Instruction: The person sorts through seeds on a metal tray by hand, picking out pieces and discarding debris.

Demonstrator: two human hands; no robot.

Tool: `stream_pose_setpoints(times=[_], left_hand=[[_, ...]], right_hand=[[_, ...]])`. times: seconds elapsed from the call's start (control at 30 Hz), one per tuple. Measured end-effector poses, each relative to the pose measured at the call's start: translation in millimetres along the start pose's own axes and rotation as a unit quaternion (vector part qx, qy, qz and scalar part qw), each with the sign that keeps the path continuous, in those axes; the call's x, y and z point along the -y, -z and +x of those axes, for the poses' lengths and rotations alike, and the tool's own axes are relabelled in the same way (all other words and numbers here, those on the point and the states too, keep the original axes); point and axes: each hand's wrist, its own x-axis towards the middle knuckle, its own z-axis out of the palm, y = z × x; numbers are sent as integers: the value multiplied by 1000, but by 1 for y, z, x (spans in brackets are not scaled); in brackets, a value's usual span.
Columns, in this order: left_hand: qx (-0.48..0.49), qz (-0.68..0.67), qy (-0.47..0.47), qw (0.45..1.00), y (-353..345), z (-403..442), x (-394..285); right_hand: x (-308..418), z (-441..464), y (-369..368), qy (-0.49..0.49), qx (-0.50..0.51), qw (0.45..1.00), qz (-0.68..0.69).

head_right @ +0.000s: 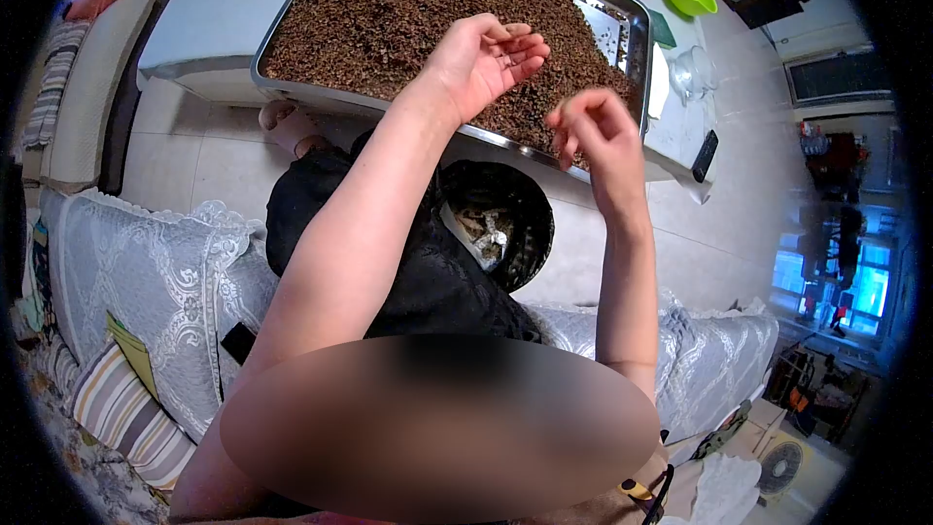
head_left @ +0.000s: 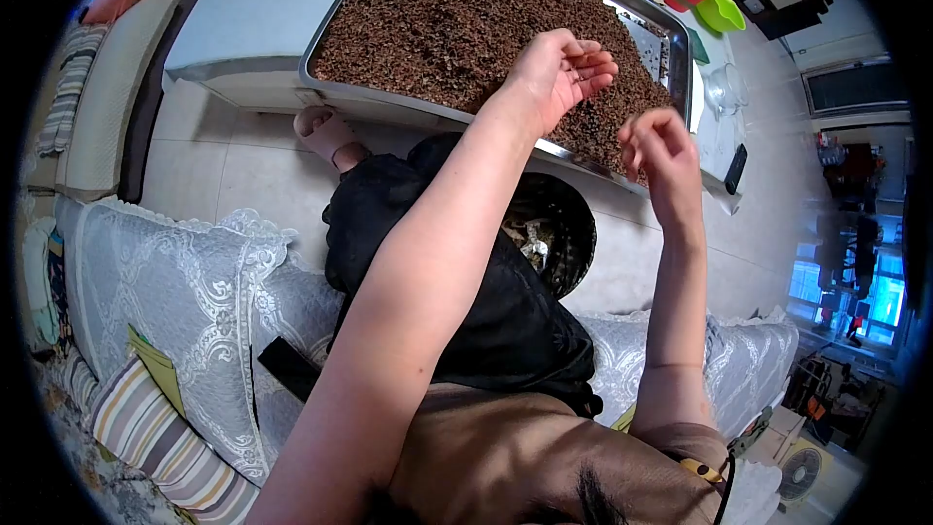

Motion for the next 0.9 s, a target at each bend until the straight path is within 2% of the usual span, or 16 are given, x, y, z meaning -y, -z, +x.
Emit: stream_pose_setpoints(times=[0.03,0.1,0.13,0.17,0.23,0.27,0.37,0.4,0.43,0.47,0.5,0.6,0.73,0.9], left_hand=[[4,-20,-6,1000,0,0,-1],[12,-26,-16,999,-1,1,0],[20,-37,-18,999,-2,1,1],[29,-49,-20,998,-3,0,2],[66,-51,-19,996,-3,0,4],[77,-63,-13,995,-3,0,4],[105,-74,-6,992,-3,-1,6],[113,-72,-5,991,-4,-2,6],[114,-67,-4,991,-5,-3,6],[115,-62,-2,991,-5,-4,7],[116,-58,-1,992,-6,-5,8],[121,-66,18,990,-7,-6,8],[106,-49,33,993,-8,-4,10],[74,38,28,996,-5,5,18]], right_hand=[[1,-11,1,-6,33,998,-56],[-2,-31,4,-89,115,981,-126],[-7,-38,6,-125,129,961,-209],[-11,-45,10,-74,166,938,-294],[-15,-53,17,-40,217,876,-429],[-17,-53,20,-28,206,863,-460],[-3,-47,14,14,125,877,-464],[0,-41,12,74,98,886,-447],[1,-35,9,65,57,907,-413],[2,-29,5,111,21,915,-387],[3,-22,1,156,-14,920,-360],[-2,1,-9,210,-90,923,-310],[-6,24,-24,242,-141,908,-313],[-19,40,-29,275,-172,830,-454]])
